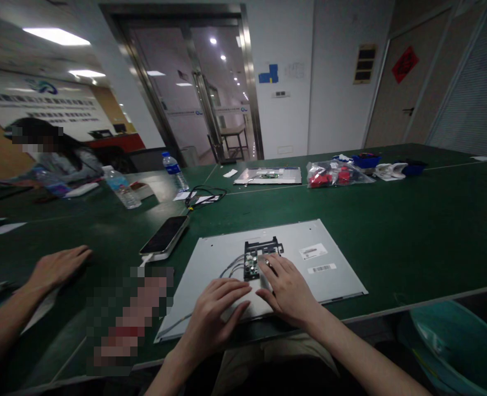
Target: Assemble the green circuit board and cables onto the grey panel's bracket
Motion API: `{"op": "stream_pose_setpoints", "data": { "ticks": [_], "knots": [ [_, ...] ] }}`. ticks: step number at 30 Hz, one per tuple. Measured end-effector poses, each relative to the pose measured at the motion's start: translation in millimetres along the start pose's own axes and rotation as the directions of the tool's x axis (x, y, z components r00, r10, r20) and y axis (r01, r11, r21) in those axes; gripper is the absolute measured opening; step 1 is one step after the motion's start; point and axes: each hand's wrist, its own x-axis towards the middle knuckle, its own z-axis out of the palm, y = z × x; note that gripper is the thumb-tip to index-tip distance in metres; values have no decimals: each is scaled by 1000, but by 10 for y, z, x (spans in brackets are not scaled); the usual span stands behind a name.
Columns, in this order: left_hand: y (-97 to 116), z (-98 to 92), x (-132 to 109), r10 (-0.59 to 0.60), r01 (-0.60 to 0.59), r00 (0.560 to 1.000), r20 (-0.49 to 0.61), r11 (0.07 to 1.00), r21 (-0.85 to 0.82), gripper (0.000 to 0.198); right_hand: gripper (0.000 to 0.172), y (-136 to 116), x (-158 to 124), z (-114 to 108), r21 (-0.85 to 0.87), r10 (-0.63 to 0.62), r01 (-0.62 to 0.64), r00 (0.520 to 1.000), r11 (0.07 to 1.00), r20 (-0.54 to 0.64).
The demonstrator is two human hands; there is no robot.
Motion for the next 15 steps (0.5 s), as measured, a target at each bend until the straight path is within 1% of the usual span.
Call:
{"op": "stream_pose_setpoints", "data": {
  "ticks": [5,9,12,15],
  "knots": [
    [-228,-134,-13,-154,162,984,-91,982,98,17,53,18,-9,-22,27,62,-61,998,998,-30],
    [-395,-180,-44,-240,254,964,-113,957,142,14,53,27,-19,-23,43,89,-87,995,995,-38],
    [-426,-143,-53,-257,264,965,-60,949,174,12,52,26,-19,-19,44,86,-84,996,995,-39],
    [-384,-56,-41,-247,240,969,16,951,195,11,52,21,-16,-18,44,84,-83,996,996,-32]
  ]
}}
